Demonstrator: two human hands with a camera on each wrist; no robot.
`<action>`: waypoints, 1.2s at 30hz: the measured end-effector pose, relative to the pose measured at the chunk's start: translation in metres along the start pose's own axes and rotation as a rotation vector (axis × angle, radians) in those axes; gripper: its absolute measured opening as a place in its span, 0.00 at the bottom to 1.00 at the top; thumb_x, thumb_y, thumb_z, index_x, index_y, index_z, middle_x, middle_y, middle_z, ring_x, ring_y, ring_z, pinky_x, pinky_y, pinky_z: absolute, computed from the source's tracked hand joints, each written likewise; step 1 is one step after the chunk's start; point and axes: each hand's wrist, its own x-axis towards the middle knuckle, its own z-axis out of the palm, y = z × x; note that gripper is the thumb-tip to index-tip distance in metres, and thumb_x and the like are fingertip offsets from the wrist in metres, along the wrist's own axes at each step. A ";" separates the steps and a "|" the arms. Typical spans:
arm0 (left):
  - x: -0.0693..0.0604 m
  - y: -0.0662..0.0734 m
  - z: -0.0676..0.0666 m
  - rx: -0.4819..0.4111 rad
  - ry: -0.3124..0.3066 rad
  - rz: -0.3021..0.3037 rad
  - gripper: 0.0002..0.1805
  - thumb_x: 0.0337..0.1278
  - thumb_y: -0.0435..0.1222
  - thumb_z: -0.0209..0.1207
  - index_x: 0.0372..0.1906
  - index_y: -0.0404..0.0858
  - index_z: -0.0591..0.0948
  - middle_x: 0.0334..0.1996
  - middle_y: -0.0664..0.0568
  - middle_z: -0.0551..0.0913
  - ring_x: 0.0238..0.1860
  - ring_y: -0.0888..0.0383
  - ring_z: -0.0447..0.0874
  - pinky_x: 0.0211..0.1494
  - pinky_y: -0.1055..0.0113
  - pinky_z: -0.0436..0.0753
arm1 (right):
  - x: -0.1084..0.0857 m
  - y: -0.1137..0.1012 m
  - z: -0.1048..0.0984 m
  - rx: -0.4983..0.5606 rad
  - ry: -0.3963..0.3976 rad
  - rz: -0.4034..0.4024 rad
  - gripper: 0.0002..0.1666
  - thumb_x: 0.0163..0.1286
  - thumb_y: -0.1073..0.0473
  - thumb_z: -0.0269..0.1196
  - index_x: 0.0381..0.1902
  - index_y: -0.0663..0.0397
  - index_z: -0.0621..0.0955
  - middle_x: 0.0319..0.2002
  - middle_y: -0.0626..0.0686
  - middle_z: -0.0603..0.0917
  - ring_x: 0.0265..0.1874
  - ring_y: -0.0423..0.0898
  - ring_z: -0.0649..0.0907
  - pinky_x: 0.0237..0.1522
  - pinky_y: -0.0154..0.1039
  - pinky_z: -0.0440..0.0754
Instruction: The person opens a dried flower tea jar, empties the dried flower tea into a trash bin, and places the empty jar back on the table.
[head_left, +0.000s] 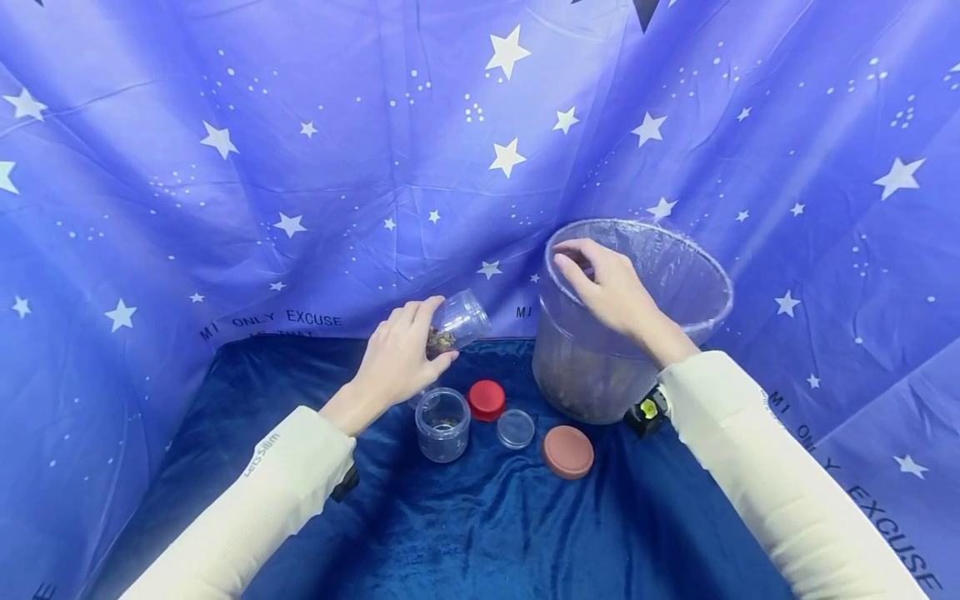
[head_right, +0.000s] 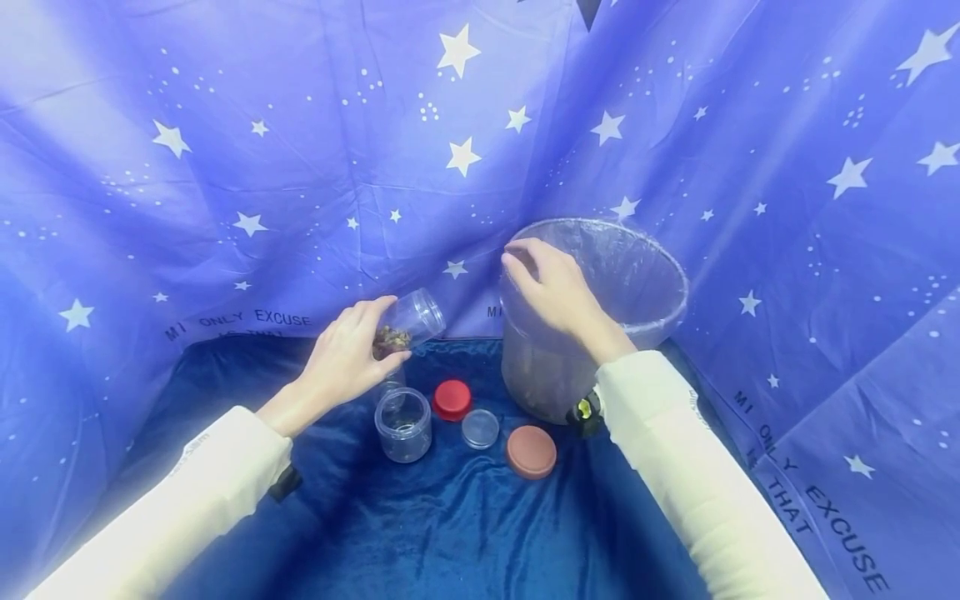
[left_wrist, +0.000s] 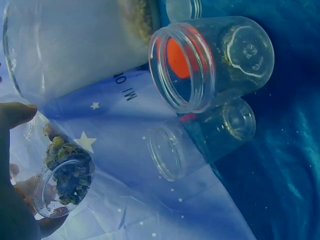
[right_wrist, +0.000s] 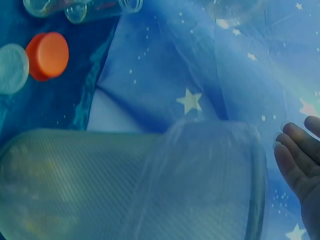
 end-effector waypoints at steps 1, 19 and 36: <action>0.000 0.000 0.000 -0.001 0.003 -0.002 0.40 0.49 0.48 0.71 0.66 0.39 0.70 0.55 0.40 0.80 0.53 0.42 0.80 0.53 0.46 0.81 | 0.000 0.002 -0.002 -0.007 0.008 -0.002 0.24 0.77 0.49 0.51 0.62 0.57 0.76 0.53 0.60 0.84 0.50 0.57 0.83 0.57 0.54 0.77; 0.004 0.005 0.012 -0.054 0.055 -0.011 0.40 0.50 0.49 0.70 0.66 0.38 0.70 0.56 0.40 0.80 0.53 0.41 0.81 0.52 0.46 0.81 | -0.010 0.044 -0.047 -0.204 0.057 0.126 0.27 0.76 0.51 0.50 0.64 0.63 0.73 0.51 0.67 0.83 0.47 0.63 0.82 0.54 0.59 0.75; 0.019 0.009 0.018 -0.140 0.134 -0.079 0.40 0.50 0.50 0.70 0.67 0.42 0.70 0.54 0.40 0.81 0.48 0.42 0.83 0.45 0.45 0.83 | -0.021 0.084 -0.084 -0.456 0.121 0.358 0.28 0.72 0.51 0.45 0.59 0.63 0.76 0.52 0.72 0.79 0.50 0.74 0.77 0.43 0.68 0.73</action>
